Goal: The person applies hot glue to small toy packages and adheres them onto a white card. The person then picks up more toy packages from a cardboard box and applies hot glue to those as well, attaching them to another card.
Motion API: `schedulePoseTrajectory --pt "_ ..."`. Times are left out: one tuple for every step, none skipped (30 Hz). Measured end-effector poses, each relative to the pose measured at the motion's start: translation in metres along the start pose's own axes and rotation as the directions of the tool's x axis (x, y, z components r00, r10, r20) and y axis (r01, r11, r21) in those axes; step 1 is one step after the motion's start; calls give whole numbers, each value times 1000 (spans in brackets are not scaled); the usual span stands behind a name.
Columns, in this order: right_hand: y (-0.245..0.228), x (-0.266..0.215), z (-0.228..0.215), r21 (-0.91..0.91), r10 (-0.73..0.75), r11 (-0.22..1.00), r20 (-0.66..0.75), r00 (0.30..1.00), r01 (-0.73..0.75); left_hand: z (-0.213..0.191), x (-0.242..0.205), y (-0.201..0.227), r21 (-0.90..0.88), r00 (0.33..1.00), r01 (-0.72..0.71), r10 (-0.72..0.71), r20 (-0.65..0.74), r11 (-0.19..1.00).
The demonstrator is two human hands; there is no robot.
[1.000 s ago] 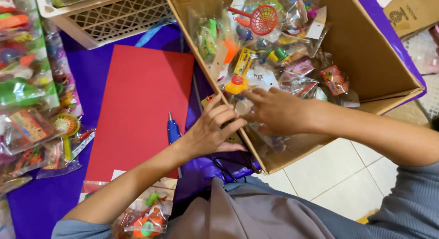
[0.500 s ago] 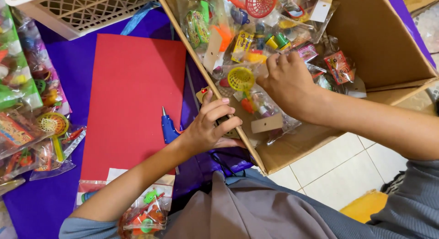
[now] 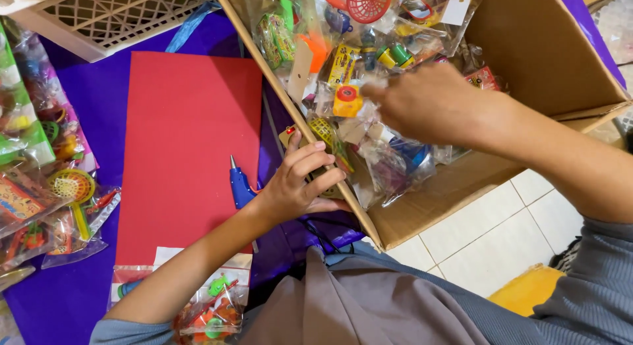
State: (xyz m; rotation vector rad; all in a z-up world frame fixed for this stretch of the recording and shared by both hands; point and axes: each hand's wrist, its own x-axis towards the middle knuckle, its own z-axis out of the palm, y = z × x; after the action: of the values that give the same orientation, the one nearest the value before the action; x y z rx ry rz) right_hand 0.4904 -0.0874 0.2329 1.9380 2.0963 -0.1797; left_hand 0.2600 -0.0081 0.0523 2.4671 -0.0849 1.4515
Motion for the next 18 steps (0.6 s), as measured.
schedulePoseTrajectory --pt "15 3 42 2 3 1000 1 1000 -3 0 0 0 -4 1000 0 0 1 1000" --pt "30 6 83 -136 70 988 -69 995 -79 0 1 0 2 1000 -5 5 -1 1000" --pt "45 8 124 -266 126 950 -149 981 -163 0 2 -1 9 1000 -12 12 -3 1000" --pt "41 8 115 -266 129 950 -150 980 -166 0 1 1 7 1000 -14 14 -3 1000" --pt "38 9 105 -154 69 986 -1 998 -69 1 2 1 9 1000 -7 7 -3 1000" --pt "35 10 96 -26 -11 1000 138 990 14 2 2 0 11 1000 -1 1 -2 1000" --pt "29 8 81 -24 -7 1000 139 990 11 2 0 -2 7 1000 -1 1 -1 1000" --pt "24 5 67 193 -159 976 320 934 100 2 -3 -3 7 1000 -8 8 8 1000" --pt "18 2 54 414 -335 899 447 829 139 2 -6 -5 5 1000 -16 16 19 1000" --pt "22 2 45 417 -331 899 447 831 134 2 -6 -3 0 1000 -18 18 21 1000" --pt "27 3 35 246 -164 967 414 895 63 2 -5 -3 3 1000 -15 15 18 1000" --pt "31 3 25 76 -1 997 344 939 -27 2 -4 -3 5 1000 -11 11 15 1000" --pt "34 8 24 75 3 997 345 939 -30 -3 -2 -5 2 1000 -13 13 15 1000" --pt "36 12 22 -55 161 987 457 875 -153 -8 -1 -6 -45 993 -17 22 117 999" --pt "39 18 20 -197 322 946 534 782 -256 -14 0 -9 -88 975 -18 37 218 996" --pt "36 18 26 -197 326 945 531 782 -260 -13 1 -9 -89 975 -23 42 218 996" --pt "34 20 31 -189 323 946 622 713 -264 -13 2 -8 -76 979 -29 43 198 997" --pt "31 22 37 -180 314 946 705 635 -268 -12 3 -8 -62 983 -35 45 179 997"
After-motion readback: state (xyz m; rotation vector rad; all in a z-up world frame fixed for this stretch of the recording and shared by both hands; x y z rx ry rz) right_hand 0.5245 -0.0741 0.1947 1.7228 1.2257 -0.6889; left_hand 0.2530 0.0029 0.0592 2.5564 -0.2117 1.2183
